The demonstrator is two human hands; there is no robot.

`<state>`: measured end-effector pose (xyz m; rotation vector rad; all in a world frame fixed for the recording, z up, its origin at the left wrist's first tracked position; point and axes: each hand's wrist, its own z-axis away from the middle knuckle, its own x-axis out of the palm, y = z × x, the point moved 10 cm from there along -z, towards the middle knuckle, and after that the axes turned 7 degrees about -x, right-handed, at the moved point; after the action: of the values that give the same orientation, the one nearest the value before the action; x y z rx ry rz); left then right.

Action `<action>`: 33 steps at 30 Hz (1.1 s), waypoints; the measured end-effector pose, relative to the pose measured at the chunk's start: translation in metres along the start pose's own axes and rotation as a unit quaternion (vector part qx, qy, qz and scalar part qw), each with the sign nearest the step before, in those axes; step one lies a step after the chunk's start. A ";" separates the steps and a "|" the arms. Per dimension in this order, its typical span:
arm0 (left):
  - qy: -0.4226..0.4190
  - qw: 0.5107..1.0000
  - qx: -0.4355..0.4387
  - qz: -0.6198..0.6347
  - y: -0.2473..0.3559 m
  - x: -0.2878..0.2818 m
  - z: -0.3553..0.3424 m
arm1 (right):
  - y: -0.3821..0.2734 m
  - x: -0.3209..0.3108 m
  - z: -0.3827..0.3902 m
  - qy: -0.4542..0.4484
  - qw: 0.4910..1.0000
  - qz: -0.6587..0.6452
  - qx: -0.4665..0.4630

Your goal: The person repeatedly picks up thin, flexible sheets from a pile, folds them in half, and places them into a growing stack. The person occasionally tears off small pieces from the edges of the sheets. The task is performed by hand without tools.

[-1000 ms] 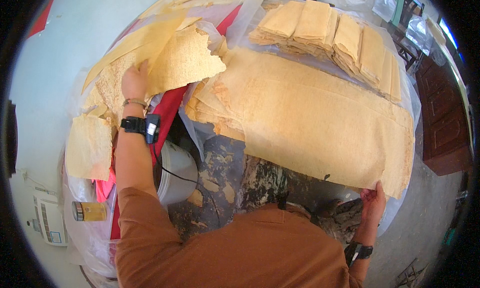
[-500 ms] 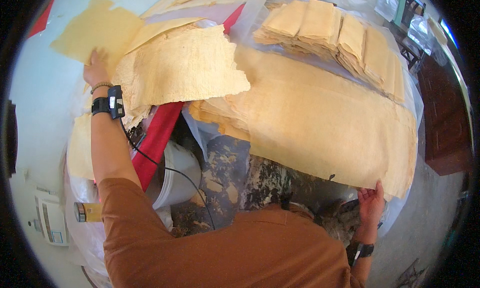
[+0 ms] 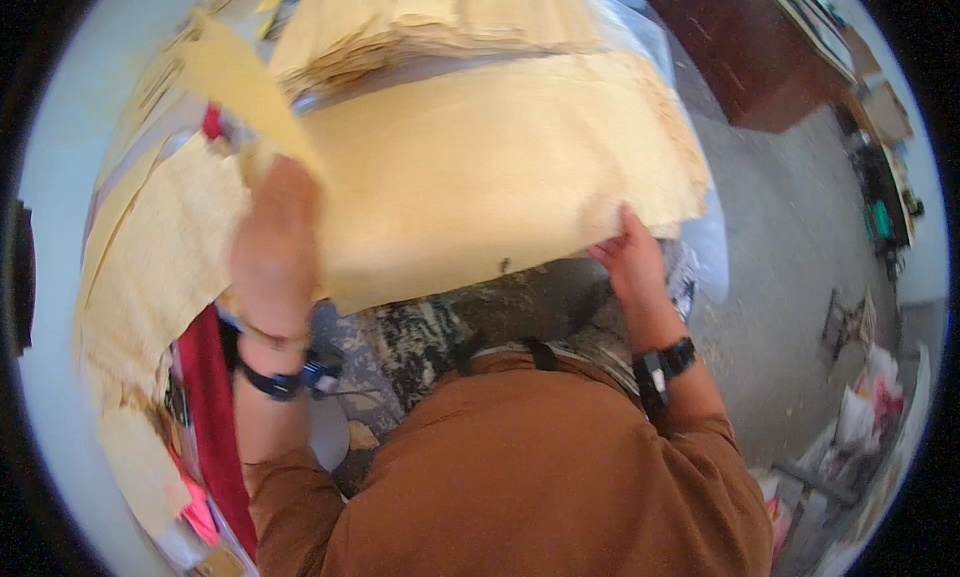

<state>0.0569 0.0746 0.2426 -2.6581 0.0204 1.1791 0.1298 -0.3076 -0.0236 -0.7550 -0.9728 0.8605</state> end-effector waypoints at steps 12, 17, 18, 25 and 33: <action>-0.094 0.980 0.059 0.162 0.199 0.104 0.019 | -0.007 0.007 0.003 -0.064 0.997 -0.012 -0.037; -0.132 0.984 0.034 0.114 0.183 0.109 0.024 | -0.010 0.007 0.004 -0.145 0.985 -0.089 -0.025; -0.137 0.983 0.038 0.116 0.182 0.110 0.024 | -0.012 0.008 0.007 -0.154 0.982 -0.103 -0.028; -0.185 0.974 0.023 0.129 0.186 0.105 0.023 | -0.007 0.029 0.015 -0.127 0.992 0.011 -0.008; -0.140 0.981 0.032 0.128 0.178 0.102 0.037 | 0.000 0.038 0.013 -0.101 0.992 0.068 0.025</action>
<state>0.0797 -0.0820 0.1071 -2.4626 0.3561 1.5937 0.1293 -0.2724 -0.0044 -0.7063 -1.0844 1.0918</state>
